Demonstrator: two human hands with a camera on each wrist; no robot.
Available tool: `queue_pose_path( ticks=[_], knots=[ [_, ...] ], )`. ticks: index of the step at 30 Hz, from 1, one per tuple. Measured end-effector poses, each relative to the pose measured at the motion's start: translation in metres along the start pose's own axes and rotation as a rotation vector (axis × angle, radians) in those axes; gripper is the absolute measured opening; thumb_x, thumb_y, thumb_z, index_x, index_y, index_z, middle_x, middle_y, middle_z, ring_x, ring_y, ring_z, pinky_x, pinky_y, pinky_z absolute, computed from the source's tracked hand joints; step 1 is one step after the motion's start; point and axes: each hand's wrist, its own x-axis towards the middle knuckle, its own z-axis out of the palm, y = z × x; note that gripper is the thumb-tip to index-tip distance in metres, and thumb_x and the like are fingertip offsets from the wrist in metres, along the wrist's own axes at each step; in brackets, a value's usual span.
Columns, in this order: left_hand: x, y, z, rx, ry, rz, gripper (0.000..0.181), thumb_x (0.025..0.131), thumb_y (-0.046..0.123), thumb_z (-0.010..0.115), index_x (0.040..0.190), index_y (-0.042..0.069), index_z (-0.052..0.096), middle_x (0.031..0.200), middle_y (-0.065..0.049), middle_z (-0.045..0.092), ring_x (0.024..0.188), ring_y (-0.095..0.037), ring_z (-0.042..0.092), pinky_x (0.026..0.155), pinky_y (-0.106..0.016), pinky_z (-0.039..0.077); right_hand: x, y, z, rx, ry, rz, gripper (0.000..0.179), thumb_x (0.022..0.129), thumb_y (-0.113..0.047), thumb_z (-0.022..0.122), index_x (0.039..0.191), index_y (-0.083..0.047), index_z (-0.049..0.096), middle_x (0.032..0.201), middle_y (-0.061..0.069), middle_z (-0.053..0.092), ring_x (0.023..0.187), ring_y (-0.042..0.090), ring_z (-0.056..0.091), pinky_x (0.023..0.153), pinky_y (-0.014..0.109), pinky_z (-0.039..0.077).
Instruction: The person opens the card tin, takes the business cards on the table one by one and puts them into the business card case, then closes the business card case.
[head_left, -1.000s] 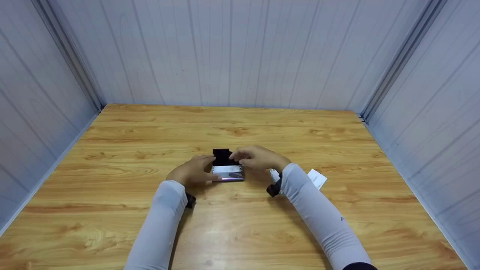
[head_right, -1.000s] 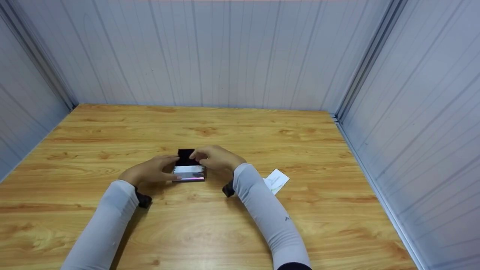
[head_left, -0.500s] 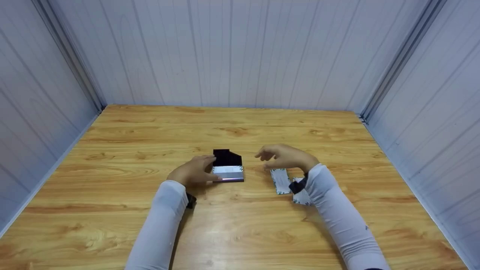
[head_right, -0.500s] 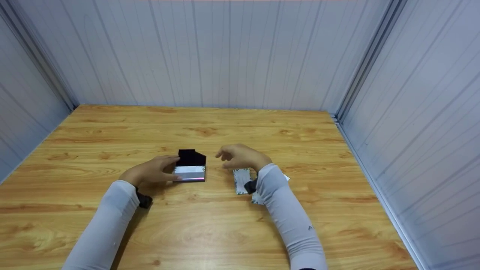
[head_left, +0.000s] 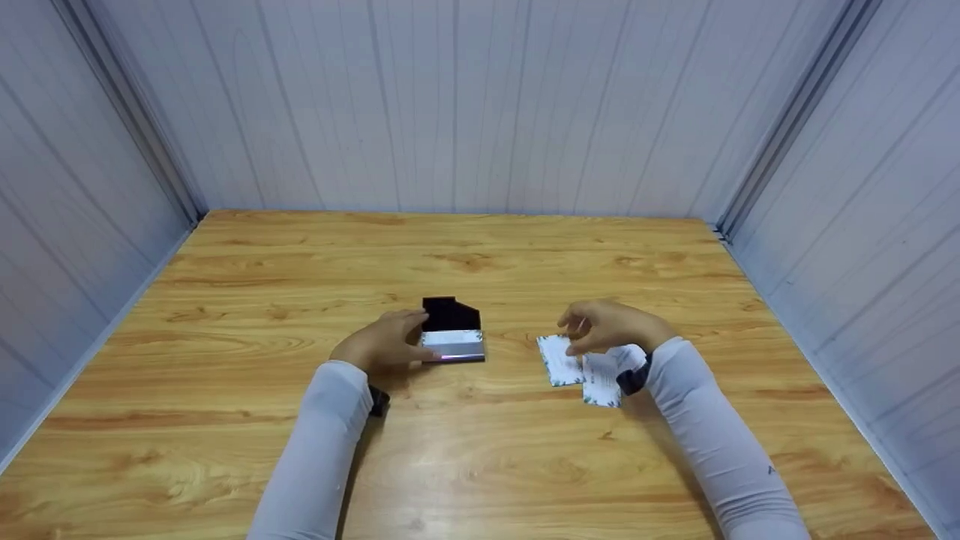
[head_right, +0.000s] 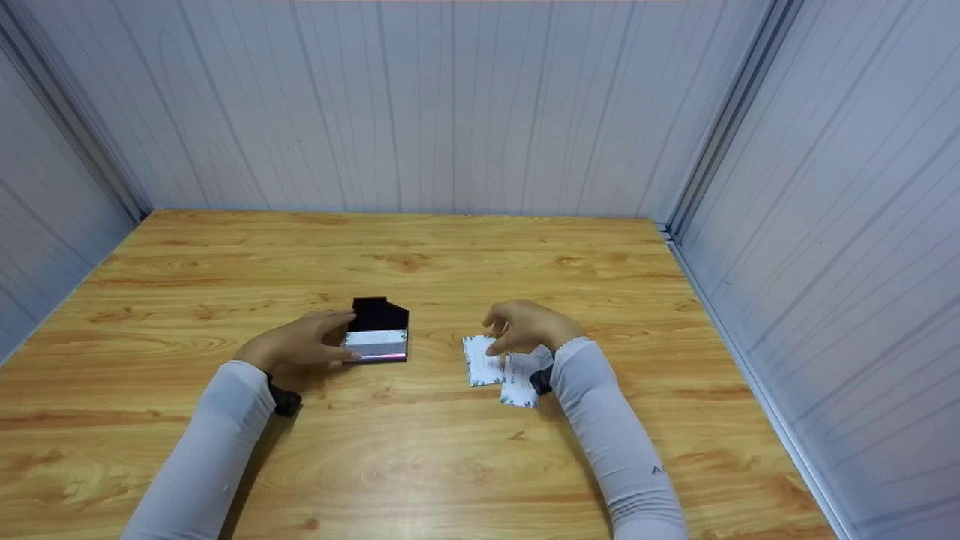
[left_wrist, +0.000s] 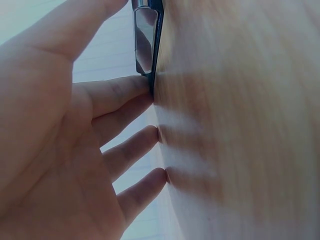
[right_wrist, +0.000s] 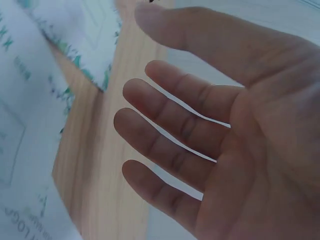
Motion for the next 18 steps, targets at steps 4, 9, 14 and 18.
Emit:
queue_pose_path(
  ticks=[4,9,14,18],
  knots=[
    [0.000,0.000,0.000,-0.001,0.004,-0.003,0.092,0.092,0.056,0.067,0.161,0.015,0.023,0.165,-0.008,0.020,0.151,-0.032,0.012,0.118,-0.056,0.020,0.000,0.002,0.002,-0.028,-0.011,0.005,0.061,0.084,-0.027,0.084,0.132,0.001,0.057,0.123,0.016,0.062,0.115,0.035,0.060,0.095,0.047,0.051],
    [0.001,-0.002,0.001,0.019,0.001,0.004,0.092,0.092,0.057,0.067,0.161,0.015,0.024,0.165,-0.009,0.020,0.151,-0.033,0.013,0.118,-0.056,0.020,0.002,-0.001,0.007,-0.068,-0.040,0.007,0.073,0.078,-0.027,0.089,0.133,0.006,0.053,0.126,0.021,0.057,0.118,0.038,0.055,0.100,0.050,0.047],
    [0.001,-0.001,0.000,0.012,0.001,0.006,0.091,0.092,0.055,0.067,0.161,0.014,0.025,0.165,-0.010,0.020,0.151,-0.034,0.012,0.118,-0.056,0.018,0.006,-0.007,0.010,-0.157,-0.050,0.041,0.078,0.073,-0.032,0.092,0.131,0.003,0.054,0.123,0.016,0.054,0.115,0.033,0.052,0.098,0.047,0.047],
    [0.000,-0.001,0.000,-0.004,0.004,0.002,0.092,0.092,0.055,0.068,0.161,0.014,0.024,0.165,-0.010,0.020,0.151,-0.034,0.012,0.118,-0.057,0.018,0.009,-0.011,0.011,-0.199,-0.054,0.094,0.077,0.071,-0.037,0.093,0.129,-0.003,0.055,0.125,0.015,0.053,0.116,0.033,0.052,0.097,0.047,0.048]
  ],
)
